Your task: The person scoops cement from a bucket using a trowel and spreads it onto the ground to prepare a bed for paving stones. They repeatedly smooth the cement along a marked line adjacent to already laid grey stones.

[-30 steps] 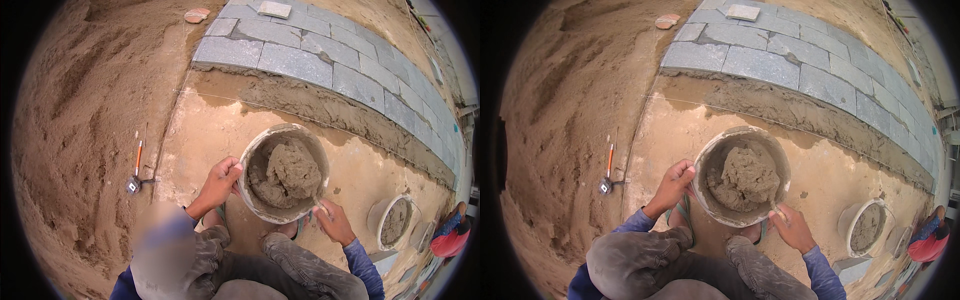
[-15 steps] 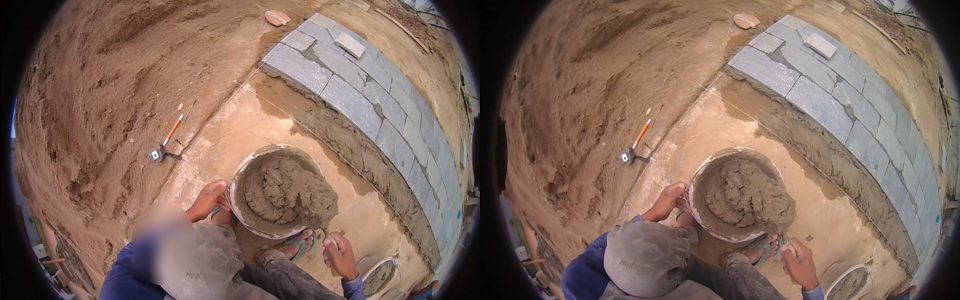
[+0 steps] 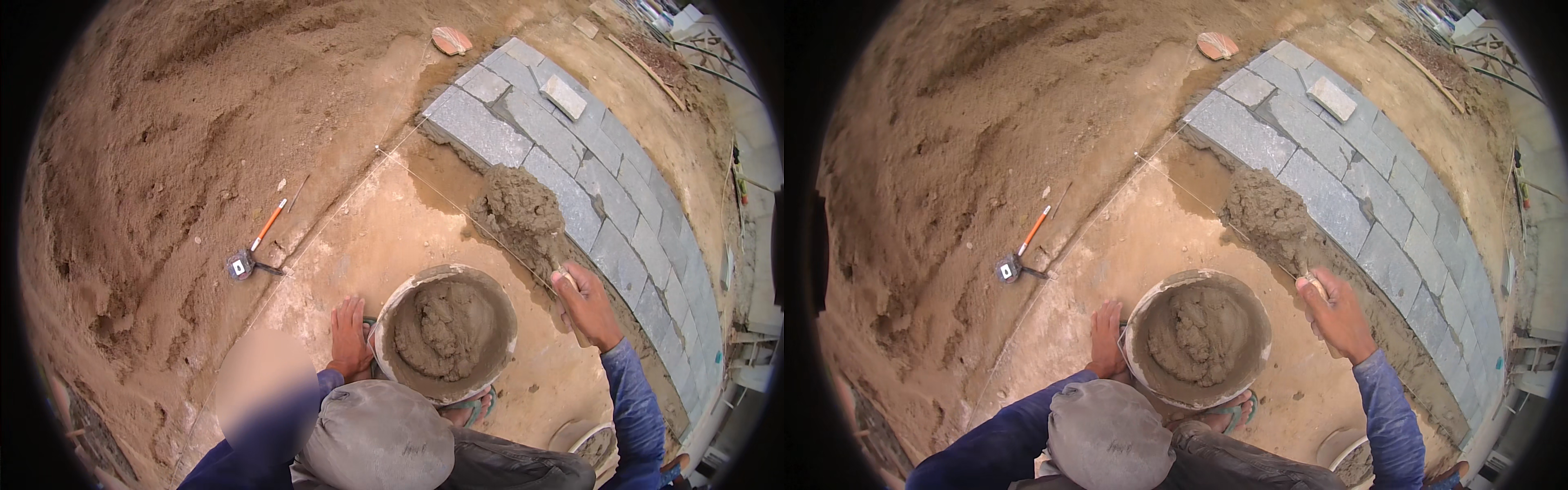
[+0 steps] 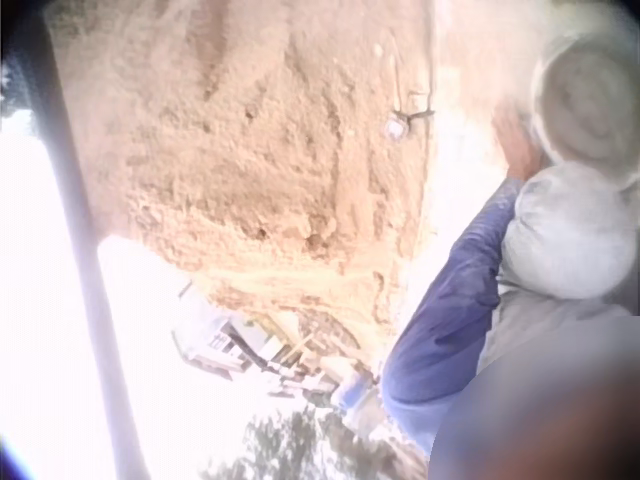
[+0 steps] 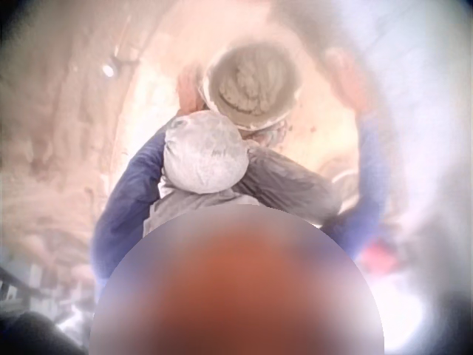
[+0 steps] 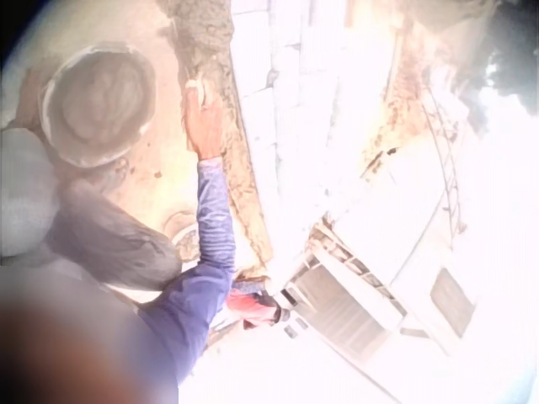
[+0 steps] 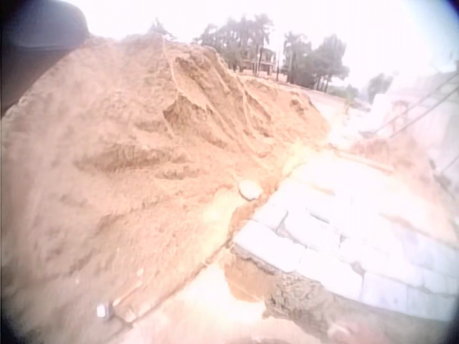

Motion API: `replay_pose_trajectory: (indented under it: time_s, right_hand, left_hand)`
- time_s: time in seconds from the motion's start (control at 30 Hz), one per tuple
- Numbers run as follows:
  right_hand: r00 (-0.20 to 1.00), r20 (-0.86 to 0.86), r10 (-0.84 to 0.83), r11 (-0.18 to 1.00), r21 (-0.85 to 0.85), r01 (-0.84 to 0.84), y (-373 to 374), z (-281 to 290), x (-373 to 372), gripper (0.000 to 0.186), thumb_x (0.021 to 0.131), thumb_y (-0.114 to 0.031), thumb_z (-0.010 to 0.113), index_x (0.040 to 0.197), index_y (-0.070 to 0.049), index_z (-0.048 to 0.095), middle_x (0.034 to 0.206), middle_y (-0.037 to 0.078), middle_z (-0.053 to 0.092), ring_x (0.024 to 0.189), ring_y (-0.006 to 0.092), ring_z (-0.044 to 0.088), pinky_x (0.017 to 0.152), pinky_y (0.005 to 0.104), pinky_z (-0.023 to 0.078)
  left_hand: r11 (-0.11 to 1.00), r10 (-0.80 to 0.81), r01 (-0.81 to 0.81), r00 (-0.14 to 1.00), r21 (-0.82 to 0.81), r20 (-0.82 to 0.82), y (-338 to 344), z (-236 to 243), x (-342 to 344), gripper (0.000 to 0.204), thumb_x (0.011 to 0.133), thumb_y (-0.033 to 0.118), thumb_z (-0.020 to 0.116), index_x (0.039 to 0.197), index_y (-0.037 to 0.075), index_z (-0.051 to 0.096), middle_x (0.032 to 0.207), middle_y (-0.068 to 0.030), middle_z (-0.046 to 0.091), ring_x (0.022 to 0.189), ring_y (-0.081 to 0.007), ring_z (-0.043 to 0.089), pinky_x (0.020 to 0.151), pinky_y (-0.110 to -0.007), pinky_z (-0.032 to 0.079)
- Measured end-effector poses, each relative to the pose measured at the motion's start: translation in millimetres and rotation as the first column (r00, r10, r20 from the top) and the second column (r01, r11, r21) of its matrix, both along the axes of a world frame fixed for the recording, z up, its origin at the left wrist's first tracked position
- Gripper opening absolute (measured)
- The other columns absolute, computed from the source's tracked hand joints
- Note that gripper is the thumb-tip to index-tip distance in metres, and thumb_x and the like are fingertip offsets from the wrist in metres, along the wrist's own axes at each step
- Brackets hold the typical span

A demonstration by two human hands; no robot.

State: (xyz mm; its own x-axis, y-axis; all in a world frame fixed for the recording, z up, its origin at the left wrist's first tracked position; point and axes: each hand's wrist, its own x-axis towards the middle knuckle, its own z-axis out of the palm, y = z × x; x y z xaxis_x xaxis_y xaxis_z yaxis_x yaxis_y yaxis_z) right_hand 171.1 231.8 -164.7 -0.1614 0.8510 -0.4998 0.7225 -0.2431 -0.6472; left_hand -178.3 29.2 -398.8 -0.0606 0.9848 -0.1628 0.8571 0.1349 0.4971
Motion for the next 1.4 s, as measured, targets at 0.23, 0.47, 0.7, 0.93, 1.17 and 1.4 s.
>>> replay_pose_trajectory:
  time_s: [0.23,0.47,0.7,0.93,1.17,1.4]
  right_hand:
    - [0.833,0.553,0.027,0.891,0.365,-0.271,91,-125,-64,0.036,0.094,-0.036,0.057,0.109,-0.004,0.063,0.081,0.026,0.067,0.082,0.0451,0.066,0.073,0.0522,0.051]
    - [0.81,0.58,0.092,0.908,0.285,-0.308,121,-123,-99,0.039,0.095,-0.036,0.054,0.113,-0.003,0.065,0.088,0.024,0.07,0.086,0.0424,0.068,0.078,0.0525,0.053]
    - [0.8,0.527,0.289,0.952,-0.068,-0.299,198,-166,-89,0.049,0.097,-0.039,0.043,0.112,0.001,0.067,0.1,0.022,0.071,0.098,0.0398,0.067,0.088,0.0486,0.051]
    - [0.783,0.549,0.293,0.953,-0.099,-0.288,147,-202,-27,0.051,0.099,-0.043,0.04,0.125,-0.004,0.062,0.125,0.02,0.063,0.117,0.0377,0.06,0.099,0.0481,0.047]
    - [0.811,0.53,0.245,0.968,-0.085,-0.237,97,-187,29,0.05,0.1,-0.044,0.039,0.126,-0.006,0.061,0.128,0.02,0.061,0.117,0.0402,0.058,0.098,0.0499,0.046]
    - [0.719,0.683,0.132,0.991,-0.087,-0.099,55,-101,90,0.052,0.099,-0.049,0.043,0.119,-0.007,0.065,0.114,0.022,0.067,0.108,0.0404,0.062,0.093,0.0499,0.049]
  left_hand:
    - [0.999,0.033,-0.032,0.999,-0.038,0.033,11,-8,13,0.071,0.088,0.033,0.063,0.144,0.0,0.035,0.151,-0.0184,0.035,0.145,-0.0363,0.025,0.118,-0.056,0.014]
    - [0.995,0.034,-0.033,0.999,-0.09,0.002,2,-16,5,0.072,0.09,0.036,0.061,0.146,0.0,0.033,0.154,-0.0178,0.031,0.147,-0.0359,0.021,0.118,-0.057,0.01]
    - [0.995,0.021,-0.018,1.0,-0.103,0.019,5,-22,16,0.069,0.091,0.034,0.058,0.146,0.001,0.031,0.154,-0.0177,0.031,0.147,-0.036,0.02,0.118,-0.058,0.01]
    - [0.994,0.036,-0.033,0.999,-0.103,0.03,-3,-27,20,0.069,0.088,0.027,0.057,0.146,0.001,0.031,0.154,-0.018,0.031,0.147,-0.0361,0.021,0.118,-0.058,0.01]
    - [0.993,0.043,-0.039,0.999,-0.109,0.026,-8,-31,19,0.068,0.086,0.025,0.056,0.145,0.0,0.033,0.153,-0.0183,0.031,0.146,-0.0362,0.021,0.118,-0.058,0.01]
    - [0.998,0.029,-0.025,0.997,-0.055,0.065,-7,-29,29,0.07,0.086,0.025,0.057,0.146,0.001,0.033,0.154,-0.018,0.032,0.147,-0.0356,0.021,0.118,-0.058,0.01]
